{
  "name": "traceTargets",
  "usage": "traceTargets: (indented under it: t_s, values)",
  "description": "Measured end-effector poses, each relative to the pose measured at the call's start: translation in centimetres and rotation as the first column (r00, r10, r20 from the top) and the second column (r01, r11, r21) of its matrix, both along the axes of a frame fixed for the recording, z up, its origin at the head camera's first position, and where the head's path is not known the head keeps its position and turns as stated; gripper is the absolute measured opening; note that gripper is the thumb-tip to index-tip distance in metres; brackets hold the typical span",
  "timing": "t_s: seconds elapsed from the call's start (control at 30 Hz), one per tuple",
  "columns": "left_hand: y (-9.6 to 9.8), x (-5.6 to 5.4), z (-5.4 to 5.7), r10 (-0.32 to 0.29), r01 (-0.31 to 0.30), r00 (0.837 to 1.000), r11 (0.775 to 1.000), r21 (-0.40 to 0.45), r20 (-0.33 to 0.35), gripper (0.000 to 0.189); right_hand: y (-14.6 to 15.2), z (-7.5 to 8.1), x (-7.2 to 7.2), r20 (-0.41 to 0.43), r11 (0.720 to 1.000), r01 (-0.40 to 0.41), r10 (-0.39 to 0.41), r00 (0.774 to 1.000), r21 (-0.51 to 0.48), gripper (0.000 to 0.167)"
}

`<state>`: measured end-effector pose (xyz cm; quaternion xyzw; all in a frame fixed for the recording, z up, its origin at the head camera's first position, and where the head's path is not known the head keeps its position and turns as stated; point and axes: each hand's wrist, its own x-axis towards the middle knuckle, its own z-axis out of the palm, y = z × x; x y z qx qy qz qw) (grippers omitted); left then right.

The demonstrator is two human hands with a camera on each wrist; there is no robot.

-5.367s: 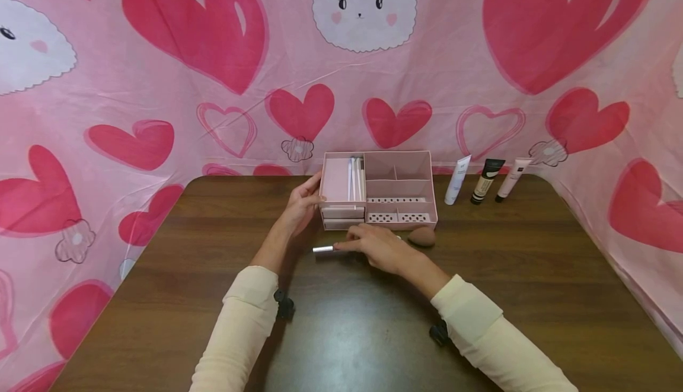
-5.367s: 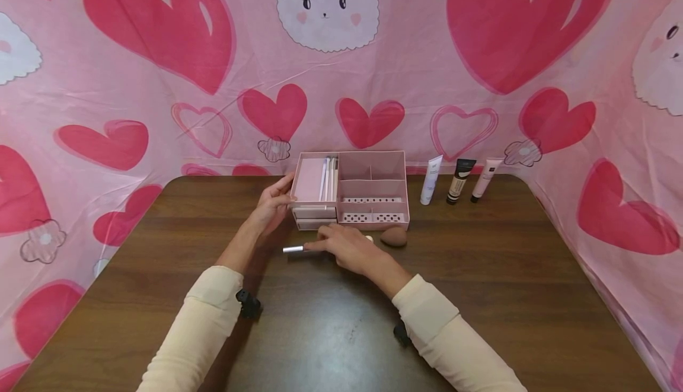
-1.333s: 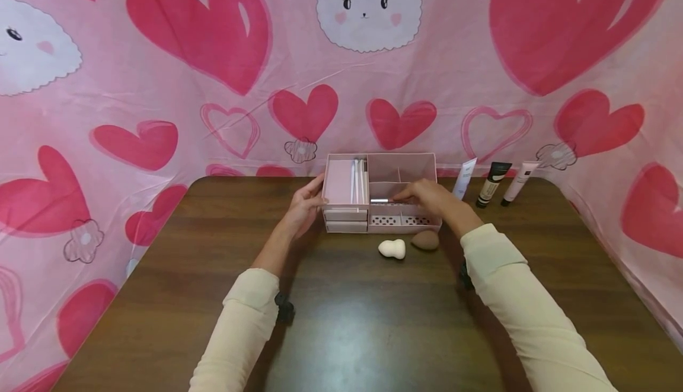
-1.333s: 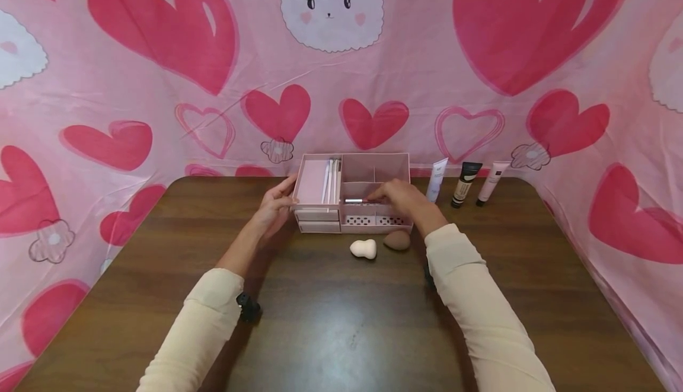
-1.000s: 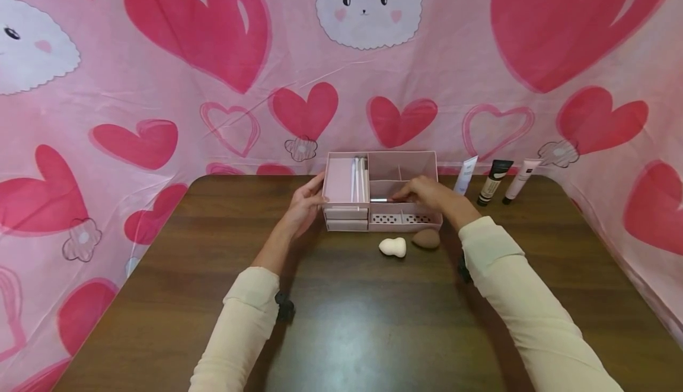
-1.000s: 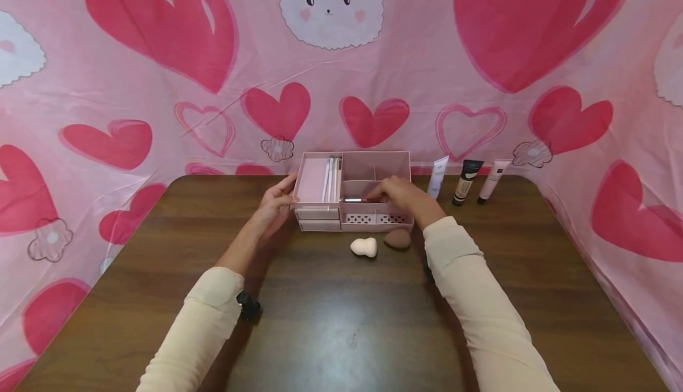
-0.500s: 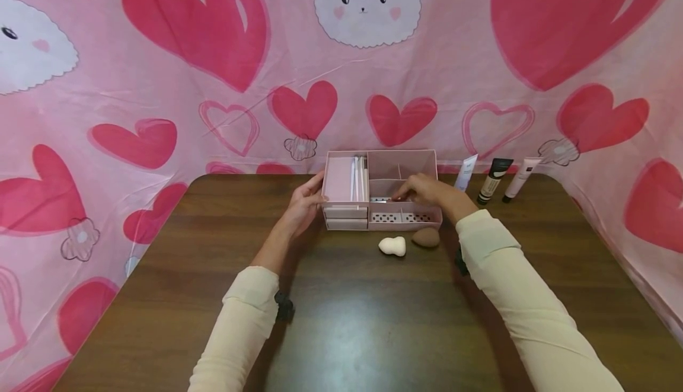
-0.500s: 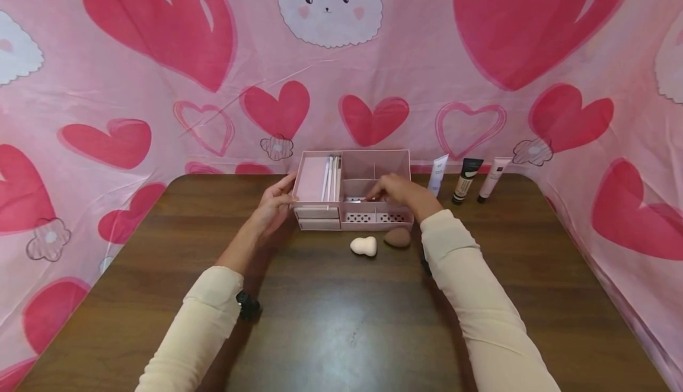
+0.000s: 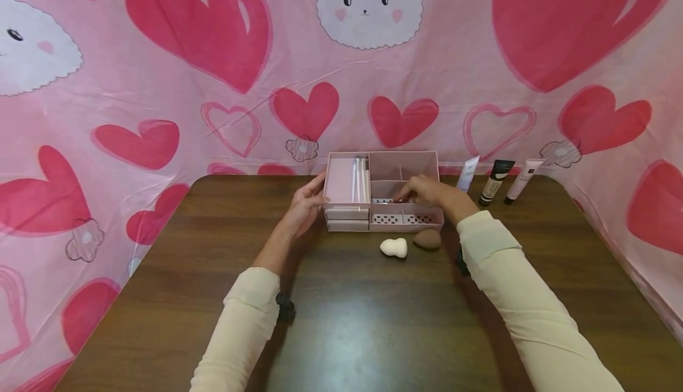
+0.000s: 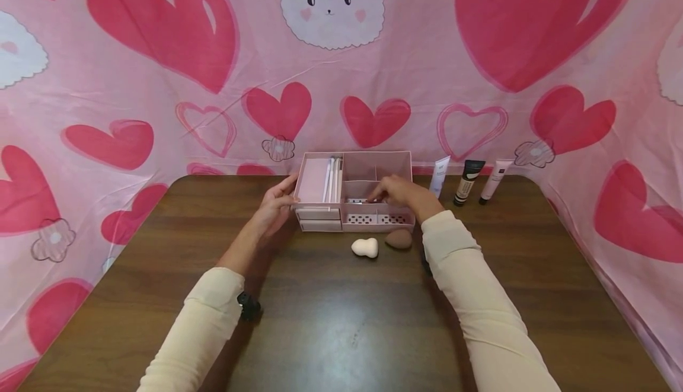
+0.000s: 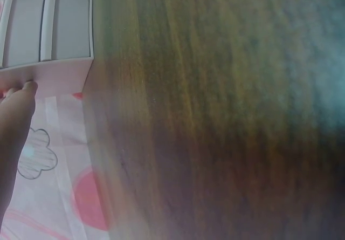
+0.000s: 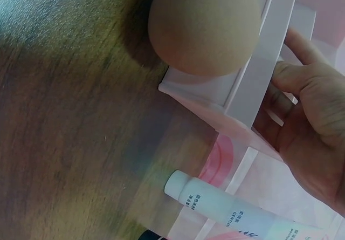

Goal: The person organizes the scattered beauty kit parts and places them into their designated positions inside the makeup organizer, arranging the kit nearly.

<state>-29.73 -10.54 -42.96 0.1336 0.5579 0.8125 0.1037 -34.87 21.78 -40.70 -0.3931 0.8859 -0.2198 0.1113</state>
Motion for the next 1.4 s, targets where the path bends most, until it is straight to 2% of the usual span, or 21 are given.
traceTargets:
  t_s: [0.47, 0.8, 1.17, 1.4]
  values:
    - [0.2, 0.2, 0.1, 0.007, -0.007, 1.0, 1.0, 0.011, 0.005, 0.077, 0.3, 0.2, 0.2, -0.003, 1.0, -0.021, 0.021, 1.0, -0.007, 0.039]
    - [0.4, 0.3, 0.3, -0.006, 0.006, 1.0, 1.0, 0.014, -0.001, 0.076, 0.4, -0.3, 0.4, -0.07, 1.0, 0.025, -0.026, 0.997, -0.01, 0.042]
    - [0.5, 0.5, 0.3, 0.01, -0.01, 1.0, 1.0, 0.028, 0.001, 0.076, 0.4, -0.1, 1.3, -0.051, 0.99, 0.141, -0.14, 0.989, 0.016, 0.045]
    - [0.3, 0.3, 0.1, 0.028, -0.028, 1.0, 0.999, 0.017, 0.005, 0.075, 0.7, 0.2, 2.3, -0.109, 0.987, 0.147, -0.153, 0.982, -0.059, 0.036]
